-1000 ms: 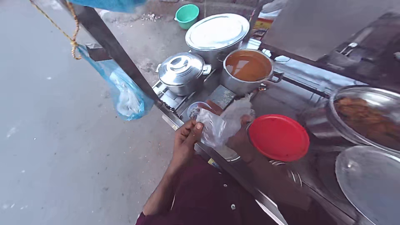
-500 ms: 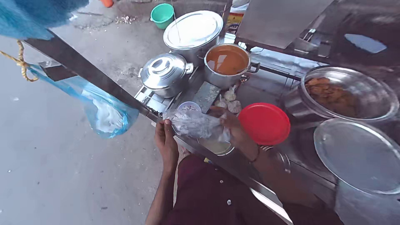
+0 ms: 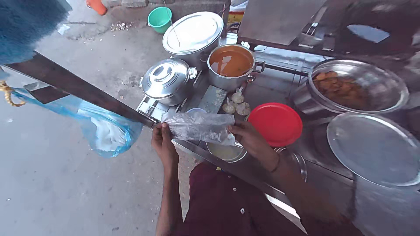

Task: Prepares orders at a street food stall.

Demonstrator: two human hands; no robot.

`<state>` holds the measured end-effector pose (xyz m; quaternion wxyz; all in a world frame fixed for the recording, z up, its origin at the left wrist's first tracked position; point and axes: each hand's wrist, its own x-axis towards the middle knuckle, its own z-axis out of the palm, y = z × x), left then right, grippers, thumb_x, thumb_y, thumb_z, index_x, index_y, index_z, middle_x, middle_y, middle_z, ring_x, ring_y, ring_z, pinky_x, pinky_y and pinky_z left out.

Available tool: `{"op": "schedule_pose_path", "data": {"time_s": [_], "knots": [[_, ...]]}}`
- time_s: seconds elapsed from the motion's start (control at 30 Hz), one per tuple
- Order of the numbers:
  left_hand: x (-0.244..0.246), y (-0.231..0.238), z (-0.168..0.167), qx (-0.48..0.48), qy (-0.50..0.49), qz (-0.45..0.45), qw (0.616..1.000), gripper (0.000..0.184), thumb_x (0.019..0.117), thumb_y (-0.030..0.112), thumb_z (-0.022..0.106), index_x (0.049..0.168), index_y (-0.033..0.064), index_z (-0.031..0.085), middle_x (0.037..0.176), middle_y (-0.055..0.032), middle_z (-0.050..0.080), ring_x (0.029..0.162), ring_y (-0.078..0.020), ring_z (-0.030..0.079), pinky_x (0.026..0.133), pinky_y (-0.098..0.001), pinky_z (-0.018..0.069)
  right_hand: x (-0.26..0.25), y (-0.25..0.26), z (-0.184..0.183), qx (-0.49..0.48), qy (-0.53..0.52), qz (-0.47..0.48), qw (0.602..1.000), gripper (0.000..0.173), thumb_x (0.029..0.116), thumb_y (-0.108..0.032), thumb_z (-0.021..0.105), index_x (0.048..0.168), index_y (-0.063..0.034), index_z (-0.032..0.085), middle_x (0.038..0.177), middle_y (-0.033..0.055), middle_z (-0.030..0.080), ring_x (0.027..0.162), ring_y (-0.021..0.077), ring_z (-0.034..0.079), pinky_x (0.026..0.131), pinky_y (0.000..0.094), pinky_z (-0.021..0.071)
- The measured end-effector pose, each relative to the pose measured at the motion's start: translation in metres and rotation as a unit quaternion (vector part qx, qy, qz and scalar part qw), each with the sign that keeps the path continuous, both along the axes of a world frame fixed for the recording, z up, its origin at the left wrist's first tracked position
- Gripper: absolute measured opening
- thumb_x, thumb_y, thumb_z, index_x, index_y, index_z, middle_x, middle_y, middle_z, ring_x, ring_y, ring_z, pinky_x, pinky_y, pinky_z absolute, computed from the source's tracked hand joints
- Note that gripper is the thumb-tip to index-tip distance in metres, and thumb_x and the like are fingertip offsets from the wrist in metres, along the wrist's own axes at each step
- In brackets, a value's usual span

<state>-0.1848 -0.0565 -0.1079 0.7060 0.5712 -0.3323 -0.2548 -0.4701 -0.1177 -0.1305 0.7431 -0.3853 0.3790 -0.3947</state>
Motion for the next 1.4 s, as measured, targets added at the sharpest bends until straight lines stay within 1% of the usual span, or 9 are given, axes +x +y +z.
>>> {"op": "schedule_pose_path", "data": {"time_s": [0.2,0.4,0.47,0.87,1.0,1.1,1.17,1.23,1.4], "knots": [[-0.009,-0.003,0.005,-0.047,0.044,0.006,0.998,0.011,0.0875,-0.004,0.075,0.097,-0.0052,0.069,0.084,-0.0151,0.071,0.073,-0.0219,0.069,0.069,-0.0382,0.0618,-0.004,0.004,-0.010,-0.186,0.292,-0.150,0.926,0.044,0.0913,-0.032,0.076,0.122,-0.0050,0.060,0.105,0.0089,0.067,0.090,0.0188,0.066,0.077,0.0377,0.0584],[-0.079,0.000,0.011,-0.032,0.093,-0.146,0.984,0.014,0.0816,-0.003,0.079,0.090,0.0002,0.068,0.092,-0.0100,0.069,0.084,-0.0167,0.067,0.074,-0.0314,0.0598,0.041,0.024,0.035,-0.207,0.041,0.009,0.977,0.047,0.0909,-0.024,0.080,0.128,-0.0014,0.062,0.111,0.0109,0.070,0.095,0.0212,0.069,0.081,0.0374,0.0622],[-0.095,0.002,0.002,0.004,0.168,-0.198,0.966,0.012,0.0860,-0.004,0.073,0.093,0.0012,0.064,0.089,-0.0080,0.067,0.082,-0.0142,0.065,0.074,-0.0309,0.0582,0.049,0.024,0.034,-0.142,0.015,-0.028,0.989,0.028,0.0912,-0.016,0.077,0.112,0.0009,0.069,0.096,0.0110,0.071,0.080,0.0193,0.068,0.071,0.0370,0.0611],[-0.095,0.008,-0.022,0.115,0.360,-0.096,0.921,0.002,0.1038,0.001,0.051,0.105,-0.0002,0.051,0.083,-0.0141,0.067,0.070,-0.0230,0.070,0.067,-0.0406,0.0630,0.013,0.039,-0.002,0.147,-0.187,-0.179,0.955,0.029,0.1126,-0.021,0.033,0.124,-0.0048,0.054,0.104,0.0140,0.070,0.090,0.0238,0.073,0.081,0.0431,0.0639],[-0.091,-0.002,-0.021,0.112,0.439,-0.099,0.886,0.015,0.1064,0.014,0.044,0.108,0.0052,0.057,0.083,-0.0086,0.066,0.073,-0.0179,0.067,0.068,-0.0377,0.0594,0.010,0.046,-0.008,0.066,-0.222,-0.152,0.961,0.028,0.1082,-0.027,0.046,0.126,-0.0100,0.059,0.107,0.0101,0.069,0.093,0.0204,0.070,0.083,0.0427,0.0615],[-0.081,-0.006,-0.013,0.111,0.381,-0.105,0.912,0.016,0.1033,0.013,0.051,0.113,0.0026,0.058,0.088,-0.0110,0.067,0.077,-0.0195,0.068,0.069,-0.0394,0.0600,-0.001,0.043,-0.012,-0.246,0.079,-0.088,0.962,0.016,0.0978,-0.014,0.065,0.110,-0.0053,0.071,0.101,0.0047,0.070,0.091,0.0119,0.066,0.085,0.0309,0.0579],[-0.076,0.000,-0.016,0.102,0.279,-0.198,0.934,0.008,0.0971,0.010,0.059,0.104,0.0059,0.057,0.082,-0.0058,0.063,0.071,-0.0153,0.063,0.065,-0.0352,0.0573,-0.002,0.041,-0.009,-0.408,0.399,-0.019,0.821,0.019,0.0980,-0.026,0.064,0.108,-0.0230,0.079,0.096,0.0034,0.070,0.093,0.0174,0.064,0.096,0.0419,0.0495],[-0.080,0.011,-0.017,0.130,0.126,-0.325,0.928,0.024,0.0844,0.007,0.076,0.098,0.0054,0.057,0.082,-0.0047,0.062,0.071,-0.0144,0.062,0.065,-0.0337,0.0565,0.004,0.038,-0.001,-0.386,0.566,0.047,0.727,0.031,0.0989,-0.040,0.062,0.126,-0.0277,0.073,0.111,0.0139,0.071,0.098,0.0335,0.069,0.088,0.0577,0.0545],[-0.104,0.032,-0.024,0.151,-0.304,-0.279,0.898,0.007,0.0836,0.004,0.070,0.079,0.0090,0.069,0.094,-0.0081,0.064,0.087,-0.0164,0.063,0.075,-0.0324,0.0561,-0.002,0.042,0.007,-0.298,0.607,0.112,0.728,0.038,0.0976,-0.020,0.065,0.135,-0.0138,0.066,0.130,0.0254,0.058,0.091,0.0406,0.070,0.072,0.0562,0.0602]]}}
